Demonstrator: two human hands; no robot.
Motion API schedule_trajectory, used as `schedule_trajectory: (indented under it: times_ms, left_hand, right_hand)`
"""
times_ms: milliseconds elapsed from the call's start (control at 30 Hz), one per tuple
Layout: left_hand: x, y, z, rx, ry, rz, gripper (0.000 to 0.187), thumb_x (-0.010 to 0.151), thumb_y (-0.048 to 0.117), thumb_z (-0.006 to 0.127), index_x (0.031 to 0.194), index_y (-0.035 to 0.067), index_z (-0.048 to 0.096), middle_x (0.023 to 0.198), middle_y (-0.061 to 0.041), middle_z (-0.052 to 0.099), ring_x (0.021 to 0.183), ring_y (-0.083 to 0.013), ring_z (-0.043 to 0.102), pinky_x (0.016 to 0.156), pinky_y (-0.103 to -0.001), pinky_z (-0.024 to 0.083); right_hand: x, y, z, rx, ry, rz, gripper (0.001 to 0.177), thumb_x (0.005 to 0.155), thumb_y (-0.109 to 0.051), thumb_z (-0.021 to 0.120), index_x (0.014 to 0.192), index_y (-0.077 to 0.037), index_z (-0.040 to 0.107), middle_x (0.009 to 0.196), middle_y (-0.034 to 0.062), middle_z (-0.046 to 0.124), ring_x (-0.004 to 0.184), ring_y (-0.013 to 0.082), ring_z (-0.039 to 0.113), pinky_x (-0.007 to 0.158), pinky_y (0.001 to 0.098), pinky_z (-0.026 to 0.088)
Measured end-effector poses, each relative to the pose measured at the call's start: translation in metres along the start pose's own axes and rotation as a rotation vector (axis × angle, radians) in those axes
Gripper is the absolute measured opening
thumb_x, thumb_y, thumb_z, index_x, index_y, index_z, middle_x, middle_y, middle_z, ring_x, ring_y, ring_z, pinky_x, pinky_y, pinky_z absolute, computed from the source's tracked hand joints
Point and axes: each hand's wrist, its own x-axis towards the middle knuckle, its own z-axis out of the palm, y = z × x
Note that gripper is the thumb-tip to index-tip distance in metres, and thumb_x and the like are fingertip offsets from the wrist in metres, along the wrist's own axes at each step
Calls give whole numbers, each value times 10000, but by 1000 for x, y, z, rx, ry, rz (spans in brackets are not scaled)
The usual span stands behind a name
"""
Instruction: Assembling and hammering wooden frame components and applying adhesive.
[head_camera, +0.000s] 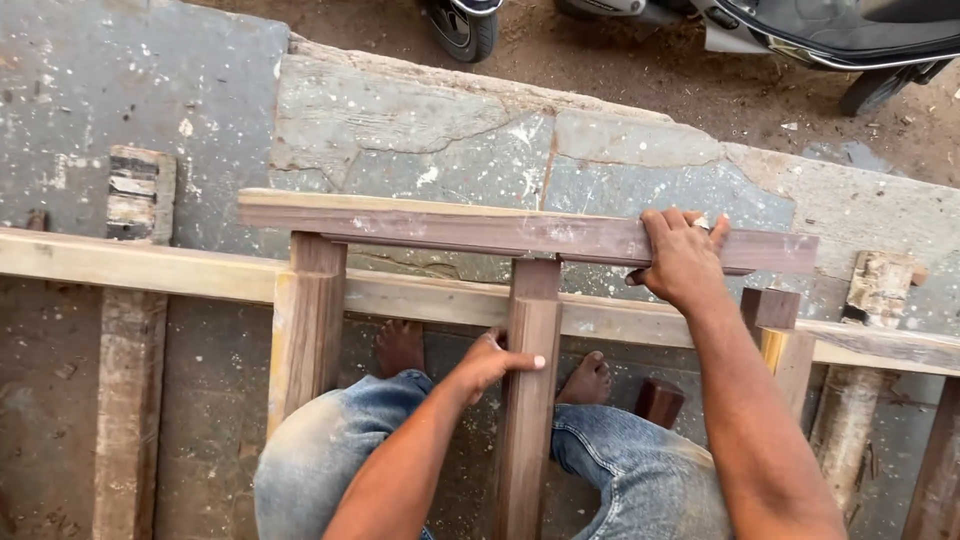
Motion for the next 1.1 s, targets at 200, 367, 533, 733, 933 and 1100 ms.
schedule_trajectory:
  times_ms: [200,367,533,733,933,1100]
  left_hand:
    - [-5,1,-4,-5,-25,-8,1208,550,345,918,1538,-13,324,1410,-293,604,1322,-361,593,1168,-459,381]
    - [1,1,-13,50,-20,-10,1225,611,337,941,1563,-15,254,1441,-269,536,1370,-345,534,1202,-485,331]
    - [-5,5,-13,-41,-81,50,1163,564,354,923,1489,-68,358,1351,-307,639,1304,-369,624,1174,-447,422]
    - [5,24,-24,143,-74,63,1033,645,401,930,1452,-46,464,1321,-251,678,1246,-327,666,1103,-431,474]
    - [-31,174,-71,1197,732,645,537,803,264,768,1286,103,600,1343,-121,601,1242,-324,582,999,-492,466]
    - [124,102,-138,1738,886,834,920,502,271,850,1366,206,541,1346,-91,591,1291,-325,560,1061,-609,331]
  right_hand:
    - [2,1,10,6,-31,3,1019,540,-484,985,1422,-224,547,1357,64,621,1325,312,538,1203,694,103]
    - [8,2,15,-4,-42,20,1040,514,-500,989,1419,-247,541,1371,44,614,1353,297,515,1221,679,100]
    - [2,8,16,0,7,-9,1039,520,-473,987,1427,-212,553,1369,82,615,1368,338,497,1186,679,127]
    - [8,8,30,29,-60,32,1009,573,-510,966,1439,-221,539,1361,73,621,1269,305,583,1222,661,117]
    - [1,-1,21,19,-4,-48,856,660,-461,943,1370,-170,564,1332,81,637,1299,319,573,1143,648,214]
    - [9,-5,29,29,-170,28,929,588,-421,979,1377,-209,535,1326,61,611,1319,302,510,1136,622,179]
